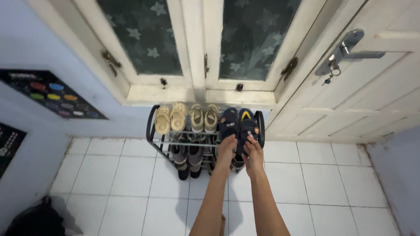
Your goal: The person removes various pairs of shoes from a metal shoe rack and places them on the tiled floor in a row. The person handles flip-flops, sandals, sneakers, and slippers one by one, arranging them neatly on the ground.
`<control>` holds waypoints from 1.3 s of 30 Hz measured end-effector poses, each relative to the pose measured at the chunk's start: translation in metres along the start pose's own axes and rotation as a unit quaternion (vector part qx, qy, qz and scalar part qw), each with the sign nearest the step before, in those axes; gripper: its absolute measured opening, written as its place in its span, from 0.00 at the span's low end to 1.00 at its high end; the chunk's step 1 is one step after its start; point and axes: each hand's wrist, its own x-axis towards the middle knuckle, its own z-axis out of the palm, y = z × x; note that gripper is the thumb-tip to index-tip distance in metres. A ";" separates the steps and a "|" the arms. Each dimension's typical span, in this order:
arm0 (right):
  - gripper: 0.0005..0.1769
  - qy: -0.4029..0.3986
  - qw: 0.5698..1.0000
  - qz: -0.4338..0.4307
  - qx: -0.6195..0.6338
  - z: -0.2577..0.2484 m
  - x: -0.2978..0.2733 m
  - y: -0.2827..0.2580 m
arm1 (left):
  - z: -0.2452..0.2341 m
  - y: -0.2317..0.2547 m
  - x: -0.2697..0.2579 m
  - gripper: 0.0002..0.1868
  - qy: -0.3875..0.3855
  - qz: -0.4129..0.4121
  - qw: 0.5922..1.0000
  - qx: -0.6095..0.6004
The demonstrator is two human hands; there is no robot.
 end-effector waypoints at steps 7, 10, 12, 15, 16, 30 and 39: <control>0.21 0.027 0.998 0.012 -0.055 0.008 0.021 0.001 | 0.011 -0.013 0.057 0.29 0.029 -0.038 0.998 -0.028; 0.21 0.053 0.997 0.039 -0.037 0.022 0.021 -0.010 | 0.014 -0.022 0.084 0.30 0.002 -0.009 0.997 -0.073; 0.23 0.052 0.997 0.054 -0.015 0.025 0.016 -0.013 | 0.008 -0.025 0.086 0.31 -0.007 -0.005 0.995 -0.095; 0.24 0.034 0.998 0.030 0.031 0.032 0.014 -0.018 | 0.005 -0.016 0.085 0.32 0.015 -0.080 0.991 -0.103; 0.24 0.037 0.998 0.032 0.038 0.035 0.014 -0.019 | 0.003 -0.011 0.084 0.32 0.019 -0.085 0.986 -0.142; 0.25 0.026 0.993 -0.033 0.106 0.050 -0.022 -0.052 | 0.004 0.039 0.022 0.31 -0.051 -0.049 0.967 -0.244; 0.26 0.018 0.961 -0.167 0.221 -0.011 -0.071 -0.085 | 0.069 0.046 -0.033 0.27 -0.165 -0.016 0.968 -0.186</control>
